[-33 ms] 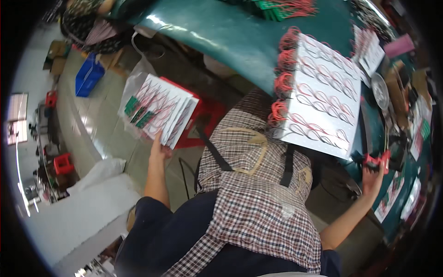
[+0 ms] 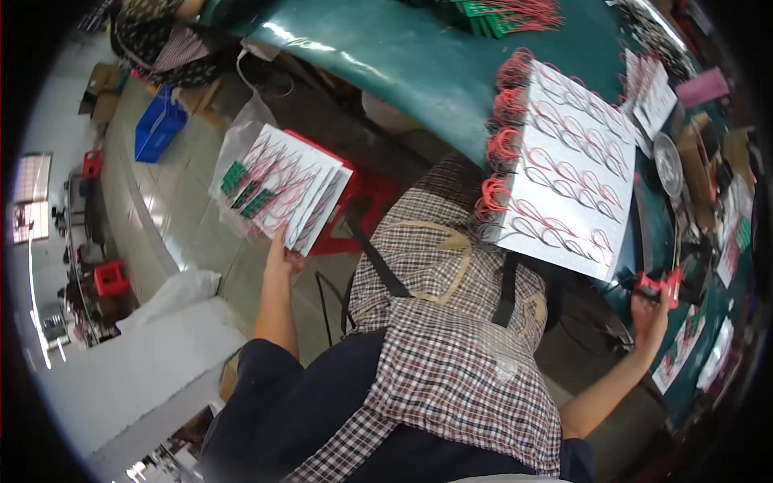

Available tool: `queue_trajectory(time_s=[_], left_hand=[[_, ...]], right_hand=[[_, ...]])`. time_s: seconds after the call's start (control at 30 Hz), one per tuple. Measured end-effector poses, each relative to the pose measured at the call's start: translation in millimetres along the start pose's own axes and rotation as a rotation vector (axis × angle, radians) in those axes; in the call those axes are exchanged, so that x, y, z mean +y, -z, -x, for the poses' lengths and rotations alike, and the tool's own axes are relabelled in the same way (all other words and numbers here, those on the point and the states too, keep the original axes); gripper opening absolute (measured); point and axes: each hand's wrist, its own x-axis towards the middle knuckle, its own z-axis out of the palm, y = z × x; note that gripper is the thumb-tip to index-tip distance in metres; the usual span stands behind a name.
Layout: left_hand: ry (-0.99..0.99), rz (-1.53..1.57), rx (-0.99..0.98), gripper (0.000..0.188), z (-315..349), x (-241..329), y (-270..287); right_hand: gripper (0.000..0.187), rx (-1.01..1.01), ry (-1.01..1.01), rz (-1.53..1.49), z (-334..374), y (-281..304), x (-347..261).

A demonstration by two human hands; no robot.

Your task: Soldering wires onto LED circuit boards at an assembly line workbench.

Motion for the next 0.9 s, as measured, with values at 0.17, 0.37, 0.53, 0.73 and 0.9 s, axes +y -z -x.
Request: queue_trajectory(time_s=[0.17, 0.37, 0.53, 0.73, 0.9], left_hand=[[-0.062, 0.207, 0.037, 0.037, 23.9, -12.8, -22.5], [-0.096, 0.296, -0.010, 0.036, 8.7, -22.0, -8.7], [-0.402, 0.208, -0.138, 0.045, 5.4, -42.9, -9.4], [-0.460, 0.200, -0.174, 0.056, -3.1, -70.1, 11.3], [-0.338, 0.029, -0.189, 0.068, 23.6, -116.1, 35.2]], right_hand=[[0.045, 0.010, 0.092, 0.715, 71.5, -38.5, -47.5], [0.016, -0.808, 0.267, 0.625, 220.6, -242.2, -12.3], [0.027, -1.462, 0.540, 0.971, 206.4, -353.8, 97.3], [0.052, -1.403, 0.598, 1.139, 161.4, -448.6, 252.5], [0.111, -1.357, 0.157, 1.353, 156.3, -467.3, 297.3]])
